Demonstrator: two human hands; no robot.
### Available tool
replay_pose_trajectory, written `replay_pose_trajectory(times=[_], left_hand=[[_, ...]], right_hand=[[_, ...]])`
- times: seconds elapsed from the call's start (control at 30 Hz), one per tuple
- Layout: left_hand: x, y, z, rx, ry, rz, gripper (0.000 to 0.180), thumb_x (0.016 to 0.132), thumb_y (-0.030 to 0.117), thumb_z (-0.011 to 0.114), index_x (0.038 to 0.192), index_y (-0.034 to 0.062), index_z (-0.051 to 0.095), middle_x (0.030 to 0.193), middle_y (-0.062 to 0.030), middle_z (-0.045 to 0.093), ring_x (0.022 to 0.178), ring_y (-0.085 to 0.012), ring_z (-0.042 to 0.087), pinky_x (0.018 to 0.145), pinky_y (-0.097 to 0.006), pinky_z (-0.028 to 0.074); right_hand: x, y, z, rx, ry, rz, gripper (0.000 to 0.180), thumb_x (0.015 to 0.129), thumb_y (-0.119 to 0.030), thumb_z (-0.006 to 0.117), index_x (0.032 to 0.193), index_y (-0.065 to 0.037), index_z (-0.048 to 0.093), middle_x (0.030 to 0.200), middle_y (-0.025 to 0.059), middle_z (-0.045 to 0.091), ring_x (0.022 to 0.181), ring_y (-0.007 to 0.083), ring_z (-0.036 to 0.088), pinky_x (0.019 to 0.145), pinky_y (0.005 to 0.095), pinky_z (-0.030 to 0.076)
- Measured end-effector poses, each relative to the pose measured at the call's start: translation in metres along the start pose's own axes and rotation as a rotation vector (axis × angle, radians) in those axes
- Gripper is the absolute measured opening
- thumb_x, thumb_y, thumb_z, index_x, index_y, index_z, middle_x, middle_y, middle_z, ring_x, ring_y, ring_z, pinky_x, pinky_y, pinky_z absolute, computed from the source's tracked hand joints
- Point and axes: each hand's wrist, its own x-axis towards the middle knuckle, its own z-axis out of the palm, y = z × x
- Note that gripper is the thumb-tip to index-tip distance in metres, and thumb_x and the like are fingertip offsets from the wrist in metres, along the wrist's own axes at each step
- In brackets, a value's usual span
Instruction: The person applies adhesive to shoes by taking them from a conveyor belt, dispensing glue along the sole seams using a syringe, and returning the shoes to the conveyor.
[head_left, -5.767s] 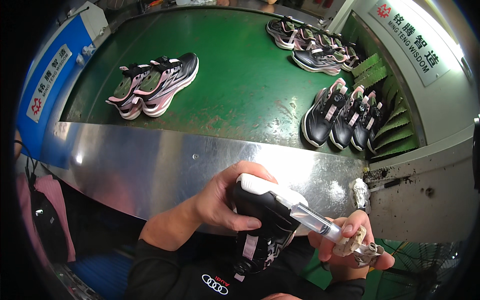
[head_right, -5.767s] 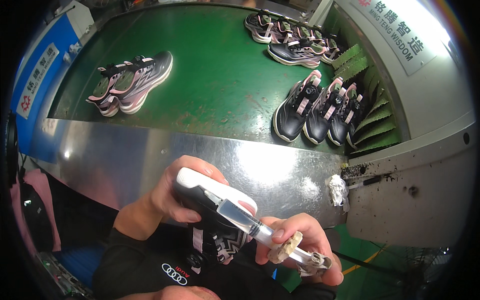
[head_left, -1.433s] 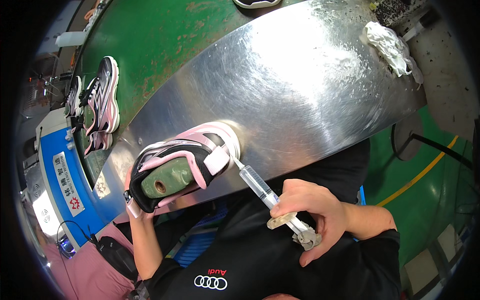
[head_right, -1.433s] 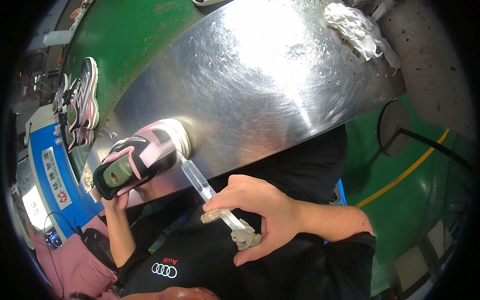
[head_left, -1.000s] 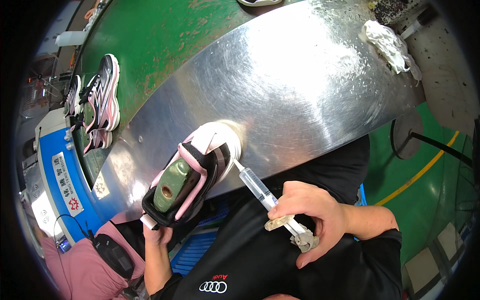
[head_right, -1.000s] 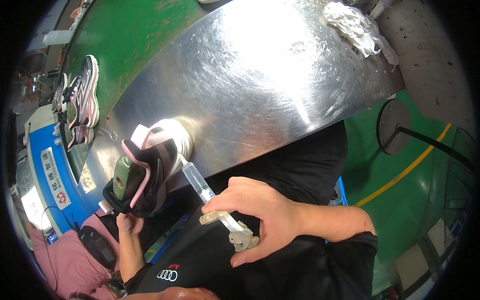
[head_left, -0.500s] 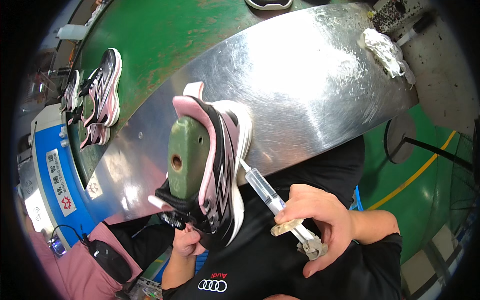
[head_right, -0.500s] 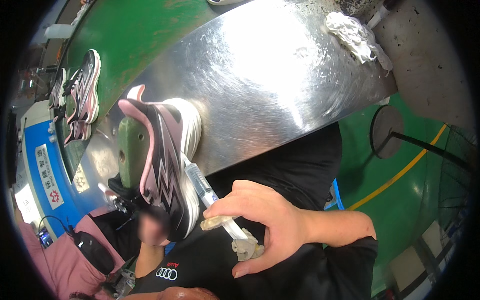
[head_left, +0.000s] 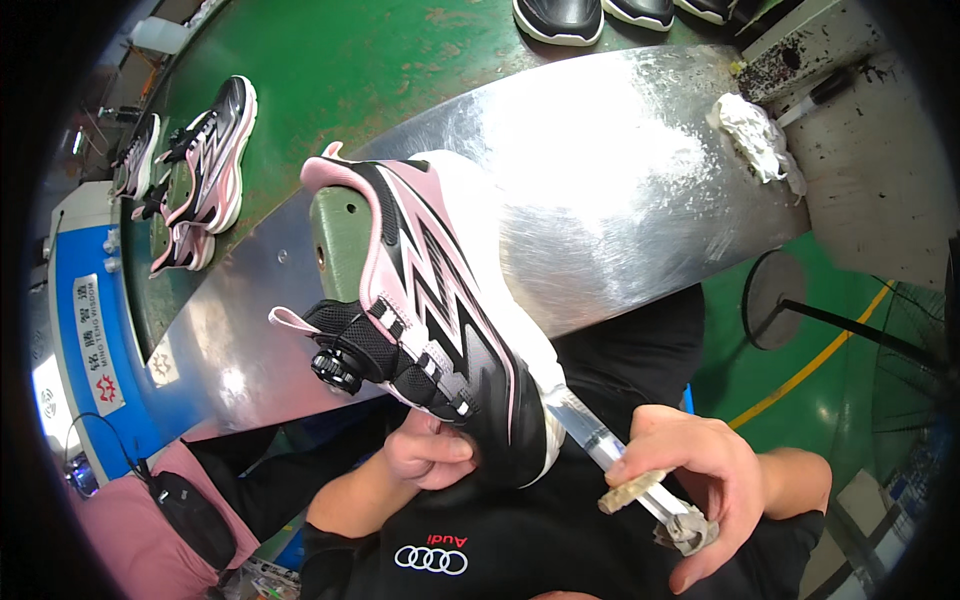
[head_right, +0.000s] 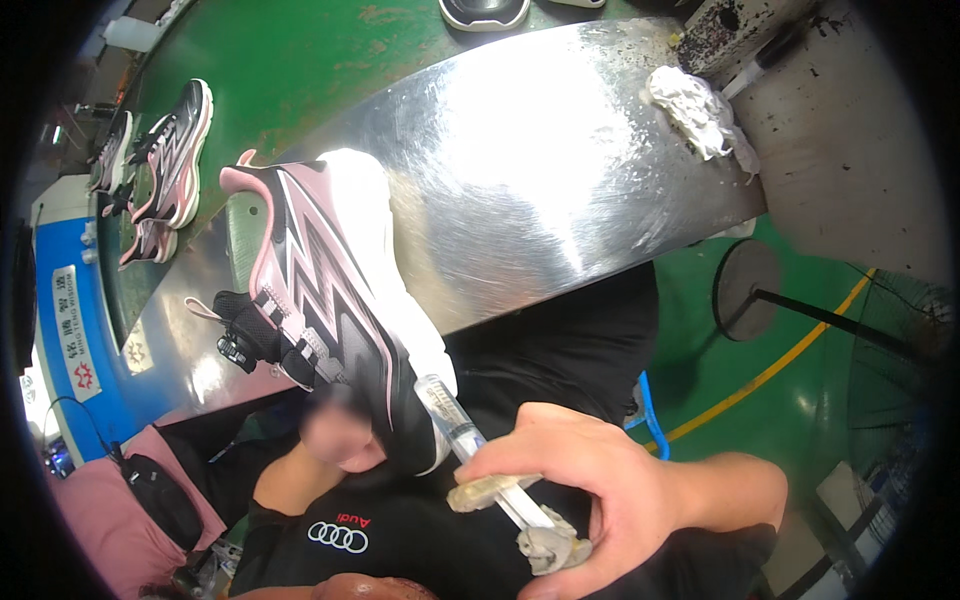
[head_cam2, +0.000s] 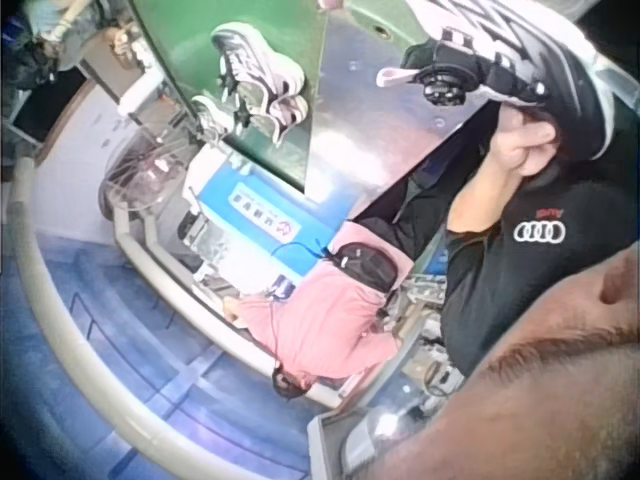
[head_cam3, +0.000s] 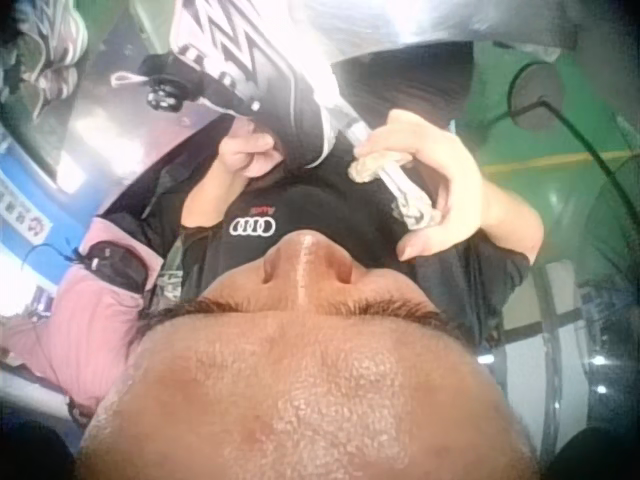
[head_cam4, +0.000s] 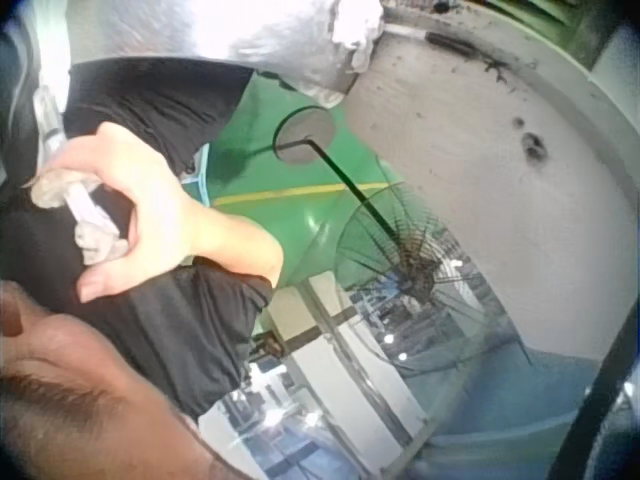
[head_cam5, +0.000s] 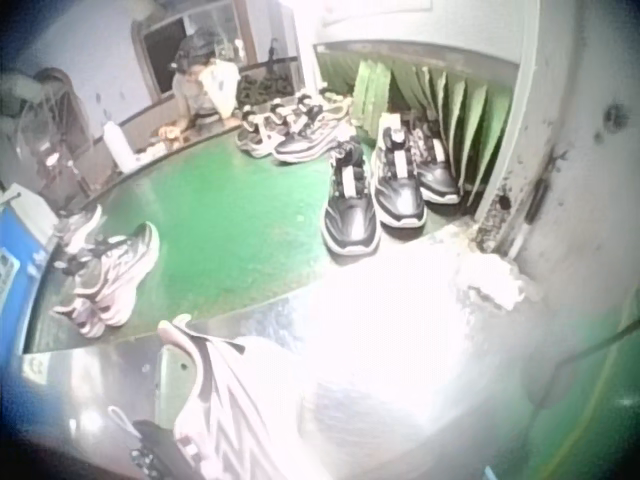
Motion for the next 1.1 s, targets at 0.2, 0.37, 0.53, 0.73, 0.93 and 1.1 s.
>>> replay_pose_trajectory(times=[0.2, 0.37, 0.53, 0.73, 0.93, 1.1], left_hand=[[0.034, -0.004, 0.014, 0.020, 0.137, -0.163, 0.059, 0.067, 0.000, 0.063, 0.124, 0.0079, 0.048, 0.111, -0.0069, 0.059, 0.107, -0.0220, 0.055, 0.091, -0.036, 0.045], [0.064, -0.007, 0.010, -0.039, -0.081, -0.175, 0.042, 0.081, -0.003, 0.058, 0.123, 0.0000, 0.051, 0.121, -0.0151, 0.057, 0.114, -0.0282, 0.053, 0.101, -0.042, 0.039], [0.090, -0.007, 0.018, -0.047, -0.150, -0.149, 0.032, 0.083, -0.003, 0.058, 0.115, 0.0001, 0.057, 0.117, -0.0139, 0.059, 0.114, -0.0268, 0.054, 0.101, -0.041, 0.041], [0.105, -0.008, 0.023, -0.110, -0.141, -0.154, 0.019, 0.083, -0.003, 0.059, 0.100, 0.0026, 0.066, 0.110, -0.0092, 0.064, 0.109, -0.0246, 0.057, 0.101, -0.039, 0.042], [0.115, -0.010, 0.030, -0.095, -0.134, -0.095, 0.024, 0.083, -0.003, 0.061, 0.106, 0.0047, 0.063, 0.109, -0.0079, 0.064, 0.106, -0.0213, 0.059, 0.100, -0.037, 0.043], [0.119, -0.009, 0.032, -0.109, -0.118, -0.085, 0.028, 0.084, -0.003, 0.060, 0.110, 0.0061, 0.061, 0.111, -0.0083, 0.064, 0.105, -0.0190, 0.059, 0.095, -0.033, 0.047]], right_hand=[[-0.018, -0.039, -0.004, -0.118, -0.025, 0.012, 0.077, 0.057, -0.047, 0.082, 0.108, 0.005, 0.058, 0.093, 0.0135, 0.064, 0.072, 0.0234, 0.050, 0.065, 0.0343, 0.037], [-0.036, -0.052, -0.001, -0.209, 0.021, -0.017, 0.077, 0.057, -0.048, 0.082, 0.107, 0.006, 0.058, 0.093, 0.0137, 0.064, 0.072, 0.0236, 0.050, 0.065, 0.0349, 0.037], [-0.052, -0.051, -0.001, -0.307, 0.093, -0.018, 0.076, 0.058, -0.046, 0.085, 0.112, -0.001, 0.056, 0.090, 0.0156, 0.066, 0.066, 0.0174, 0.051, 0.059, 0.0271, 0.035], [-0.060, -0.043, -0.002, -0.414, 0.119, -0.076, 0.077, 0.058, -0.048, 0.084, 0.113, -0.002, 0.055, 0.091, 0.0157, 0.066, 0.067, 0.0173, 0.049, 0.058, 0.0273, 0.034], [-0.053, -0.037, 0.008, -0.542, 0.206, -0.138, 0.066, 0.062, -0.043, 0.082, 0.108, -0.001, 0.060, 0.090, 0.0081, 0.066, 0.065, 0.0184, 0.051, 0.056, 0.0295, 0.034], [-0.051, -0.030, 0.011, -0.728, 0.198, -0.156, 0.061, 0.061, -0.042, 0.081, 0.106, -0.006, 0.061, 0.085, 0.0041, 0.063, 0.057, 0.0172, 0.042, 0.052, 0.0281, 0.032]])
